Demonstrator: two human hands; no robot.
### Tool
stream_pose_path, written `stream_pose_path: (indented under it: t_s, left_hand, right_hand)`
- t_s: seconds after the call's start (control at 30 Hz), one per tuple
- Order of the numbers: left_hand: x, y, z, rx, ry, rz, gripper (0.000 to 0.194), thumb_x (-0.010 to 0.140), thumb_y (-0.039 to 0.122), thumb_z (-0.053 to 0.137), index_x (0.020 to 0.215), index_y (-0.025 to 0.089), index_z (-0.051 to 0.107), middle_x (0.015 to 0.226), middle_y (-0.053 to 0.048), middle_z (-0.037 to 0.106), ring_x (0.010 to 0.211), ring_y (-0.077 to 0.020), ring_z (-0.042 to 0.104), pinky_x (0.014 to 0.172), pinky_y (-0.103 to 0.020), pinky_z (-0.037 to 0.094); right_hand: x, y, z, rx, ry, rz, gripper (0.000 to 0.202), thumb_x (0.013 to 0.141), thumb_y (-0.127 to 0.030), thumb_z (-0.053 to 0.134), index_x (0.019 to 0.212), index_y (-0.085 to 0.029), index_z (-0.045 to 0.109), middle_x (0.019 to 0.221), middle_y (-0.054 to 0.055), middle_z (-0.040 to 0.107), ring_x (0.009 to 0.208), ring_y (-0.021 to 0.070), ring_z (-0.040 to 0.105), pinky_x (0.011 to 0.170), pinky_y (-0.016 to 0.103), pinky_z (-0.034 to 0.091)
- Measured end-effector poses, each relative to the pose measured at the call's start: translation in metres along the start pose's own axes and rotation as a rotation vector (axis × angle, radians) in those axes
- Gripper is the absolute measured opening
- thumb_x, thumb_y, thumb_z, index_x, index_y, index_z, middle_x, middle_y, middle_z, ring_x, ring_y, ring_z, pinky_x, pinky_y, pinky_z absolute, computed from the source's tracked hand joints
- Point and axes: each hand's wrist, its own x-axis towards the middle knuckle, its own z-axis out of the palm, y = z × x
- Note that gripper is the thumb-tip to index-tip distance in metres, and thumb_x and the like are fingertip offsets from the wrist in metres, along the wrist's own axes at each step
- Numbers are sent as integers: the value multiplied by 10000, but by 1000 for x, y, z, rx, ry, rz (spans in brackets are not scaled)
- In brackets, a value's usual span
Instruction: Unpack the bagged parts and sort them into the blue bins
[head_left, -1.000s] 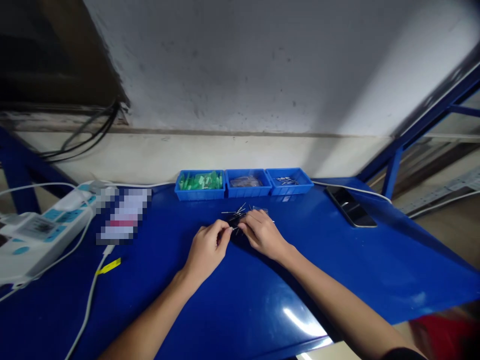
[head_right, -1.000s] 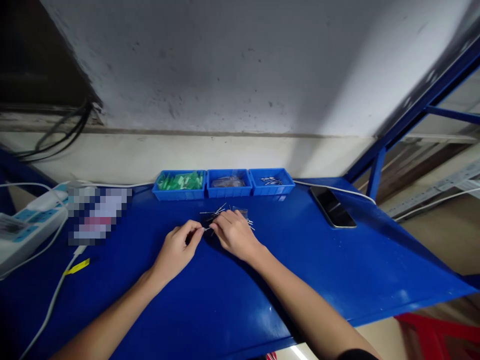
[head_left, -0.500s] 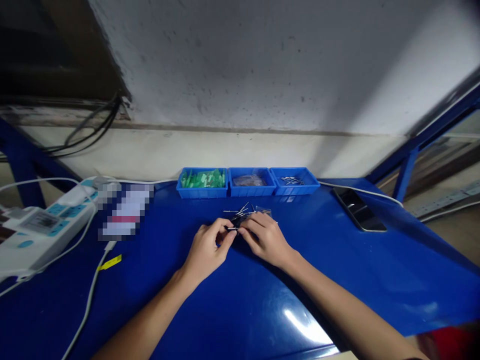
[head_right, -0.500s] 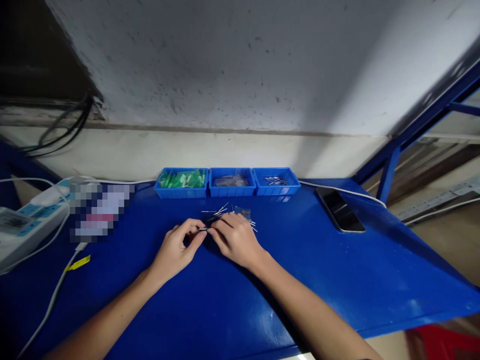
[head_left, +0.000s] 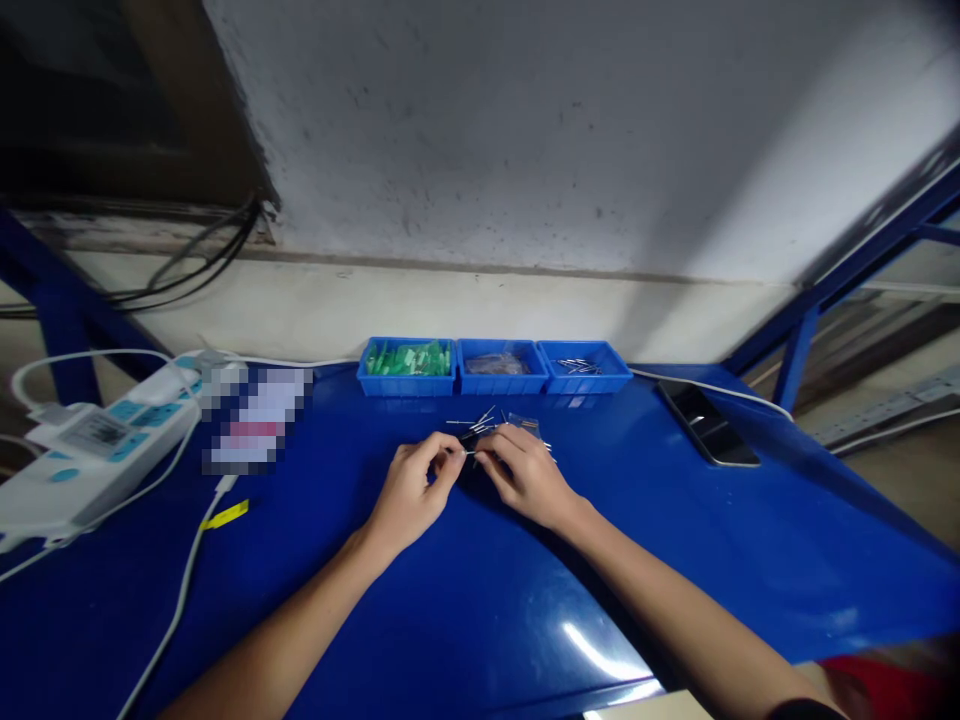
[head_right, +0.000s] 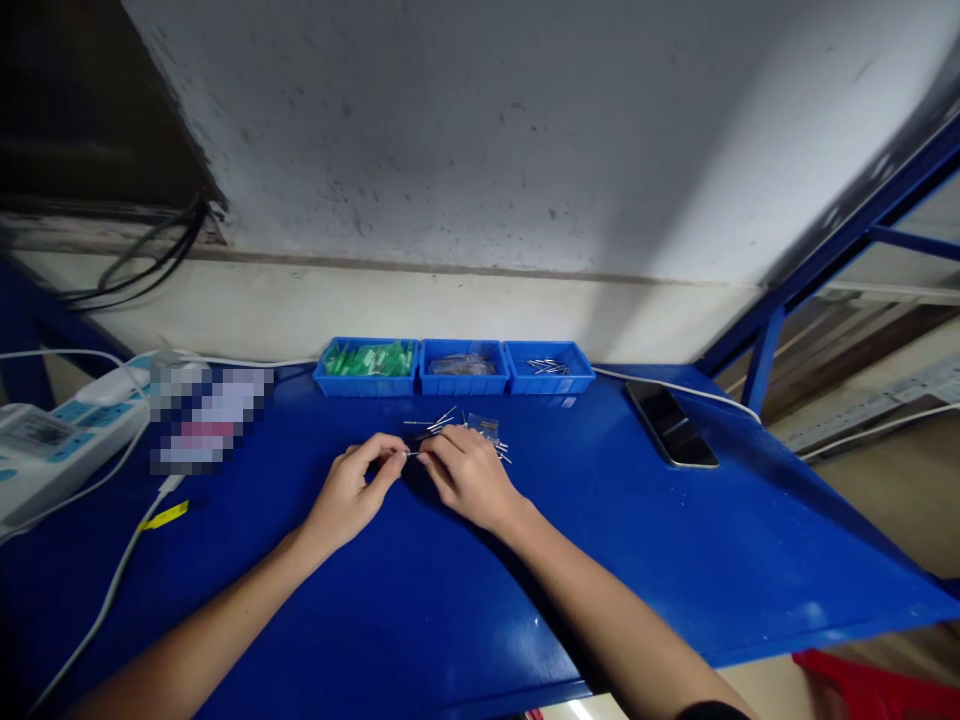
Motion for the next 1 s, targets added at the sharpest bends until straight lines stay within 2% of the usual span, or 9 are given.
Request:
stream_pose_path:
  t_s: [0.13,0.27,0.4,0.6,0.83,0.9,1.0]
  left_hand:
    - [-1,-1,0,65,51,33,169,876,334,489,819,217,597,727,14,664,695,-146,605,730,-266,421]
    - [1,-5,0,95,18,31,284,905,336,431,699,202,572,652,13,637,647,-140,590,684,-262,414]
    - [2,-5,0,68,-5,35,353,927,333,384,636,194,529,602,14,607,616,-134,578,662,-255,410]
    - [-1,-1,-1,9,52,46,169,887,341,465,890,212,574,748,7,655,710,-145,599,708,-256,439]
    - [-1,-3,-1,87,27,46,240,917,344,415,780,212,562,692,11,630,674,-150,579,709,-274,427]
    - [1,-4,-1,77,6,51,240,929,349,390,856,212,572,778,-6,645,753,-158,593,762,-290,441]
    - [9,1,4,154,-39,92,280,919,387,405,1095,217,542,1078,-63,617,1012,-208,554,894,-365,425]
  right_hand:
    - [0,1,0,6,-19,5,195,942,-258,392,888,-181,562,811,65,601,749,173,544,680,297,425]
    - [0,-2,-3,49,-11,2,149,916,-294,457,947,-185,554,890,72,609,803,179,559,729,309,441]
    - [1,-5,-5,44,-2,-21,142,911,-272,455,894,-185,565,864,72,591,777,175,547,708,308,445]
    - [0,-2,-6,61,86,-13,196,930,-260,409,830,-187,561,827,70,565,757,168,531,695,304,450]
    - [-3,-1,-8,-18,68,-76,167,896,-297,491,858,-179,603,896,83,563,802,177,544,708,311,459]
    - [2,7,-19,-57,146,-82,161,894,-274,486,845,-187,613,898,83,562,796,176,545,704,312,462]
    - [14,36,-48,-177,452,75,188,896,-273,466,829,-187,619,841,83,547,797,194,541,733,343,465]
